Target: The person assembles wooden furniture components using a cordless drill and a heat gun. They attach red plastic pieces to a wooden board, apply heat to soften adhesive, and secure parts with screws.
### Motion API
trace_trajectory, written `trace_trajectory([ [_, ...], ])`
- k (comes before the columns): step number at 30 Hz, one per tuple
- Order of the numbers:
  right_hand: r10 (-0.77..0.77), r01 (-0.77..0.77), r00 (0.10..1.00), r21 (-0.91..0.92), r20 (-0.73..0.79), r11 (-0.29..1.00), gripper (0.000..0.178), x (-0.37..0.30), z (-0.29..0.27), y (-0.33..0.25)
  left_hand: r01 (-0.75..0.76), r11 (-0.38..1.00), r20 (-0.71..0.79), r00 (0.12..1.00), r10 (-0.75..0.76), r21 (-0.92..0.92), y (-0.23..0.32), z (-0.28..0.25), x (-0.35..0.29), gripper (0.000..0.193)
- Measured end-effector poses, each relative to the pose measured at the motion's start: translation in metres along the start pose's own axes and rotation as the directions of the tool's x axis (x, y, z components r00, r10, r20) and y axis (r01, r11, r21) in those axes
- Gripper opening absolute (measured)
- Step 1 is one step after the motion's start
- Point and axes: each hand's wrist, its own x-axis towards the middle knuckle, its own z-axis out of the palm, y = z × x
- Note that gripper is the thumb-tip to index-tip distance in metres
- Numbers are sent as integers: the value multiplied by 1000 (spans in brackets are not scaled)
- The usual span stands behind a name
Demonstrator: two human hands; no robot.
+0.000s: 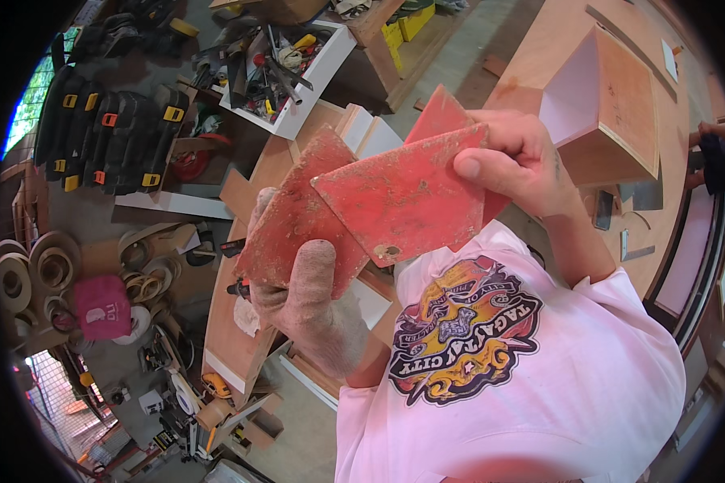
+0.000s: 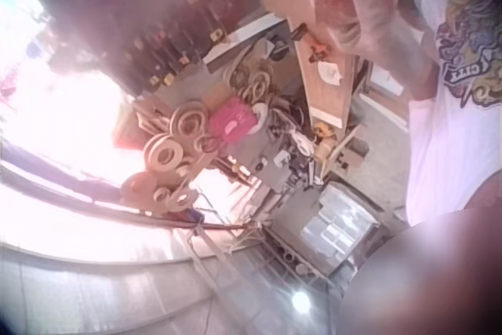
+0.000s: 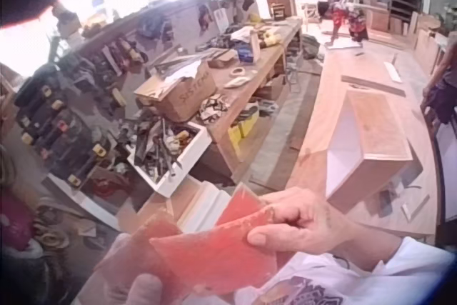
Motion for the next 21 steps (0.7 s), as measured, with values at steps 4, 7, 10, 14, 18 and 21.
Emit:
trace_trajectory([
  [4,-231,230,972,-383,45,895,16,-2,-12,-13,-23,998,-36,999,25,66,2,7,-4,50],
  [7,-387,363,922,-388,18,847,15,6,-8,-28,9,1000,0,1000,-9,25,6,8,-4,49],
  [10,-369,335,930,-424,2,841,13,8,-13,-47,-108,994,76,991,108,1,4,9,1,48],
  [14,-406,399,906,-565,121,722,23,10,-24,-65,-150,989,53,987,151,-15,10,22,6,46],
  [18,-458,417,884,-597,92,685,13,14,-23,-65,-91,996,57,994,91,2,14,25,2,47],
  [21,-318,237,947,-591,-36,771,11,16,-17,-60,136,989,292,945,-148,61,17,11,6,47],
])
